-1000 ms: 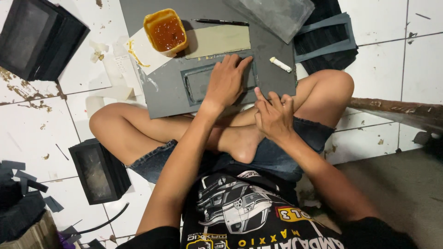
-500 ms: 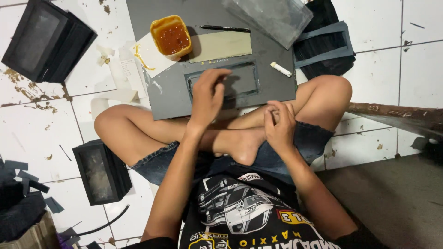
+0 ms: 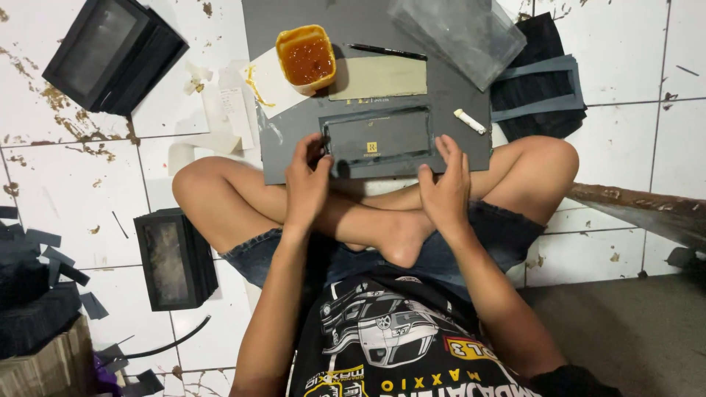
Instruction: The person sits on the floor and assembles frames: they apply glue with a stick along the inner edge of a dark frame, lay a clear plastic sheet over the glued edge, press it down, then pick up another frame and repeat the gluing and sheet-fitting steps.
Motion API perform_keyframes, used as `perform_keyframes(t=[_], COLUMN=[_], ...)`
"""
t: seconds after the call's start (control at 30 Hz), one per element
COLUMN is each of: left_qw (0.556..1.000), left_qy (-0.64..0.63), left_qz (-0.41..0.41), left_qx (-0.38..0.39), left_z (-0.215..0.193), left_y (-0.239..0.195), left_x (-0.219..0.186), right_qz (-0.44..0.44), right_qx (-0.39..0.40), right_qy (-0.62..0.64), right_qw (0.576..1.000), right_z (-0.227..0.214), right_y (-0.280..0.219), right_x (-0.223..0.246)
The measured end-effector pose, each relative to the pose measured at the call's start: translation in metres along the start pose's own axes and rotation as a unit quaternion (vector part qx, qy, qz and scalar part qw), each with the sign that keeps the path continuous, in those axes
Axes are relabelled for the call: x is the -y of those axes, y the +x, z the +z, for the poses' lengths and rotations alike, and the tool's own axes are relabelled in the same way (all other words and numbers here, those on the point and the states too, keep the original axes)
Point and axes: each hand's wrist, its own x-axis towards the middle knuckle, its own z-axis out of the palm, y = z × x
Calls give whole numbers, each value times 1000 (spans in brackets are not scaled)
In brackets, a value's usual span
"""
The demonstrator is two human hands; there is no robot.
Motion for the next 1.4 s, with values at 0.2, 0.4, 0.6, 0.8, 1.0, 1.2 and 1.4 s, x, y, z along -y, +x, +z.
perform_keyframes(t=[0.2,0.4,0.6,0.8,1.0,1.2,1.4], left_qw=[991,989,991,972,972,943,903], left_qy=[-117,-130,-127,-67,-157,-284,-362], left_qz=[-41,-51,-7,200,144,112,88], left_qx=[-54,-57,-39,-103,-94,-134,-216], left_z=[8,23,-1,-58,-112,-157,-191], left_y=[22,40,17,-24,-56,-79,-102], left_x=[27,45,10,-18,0,30,12], right_qz=[115,256,216,41,-103,-93,53], right_qx=[-50,-75,-17,35,16,173,279], right_qy=[112,328,369,262,204,430,586], right_qw=[986,906,904,964,973,881,759], right_z=[14,13,-7,-26,-9,36,94], right_y=[13,34,43,54,57,57,54], right_x=[-30,-27,-8,46,101,112,150])
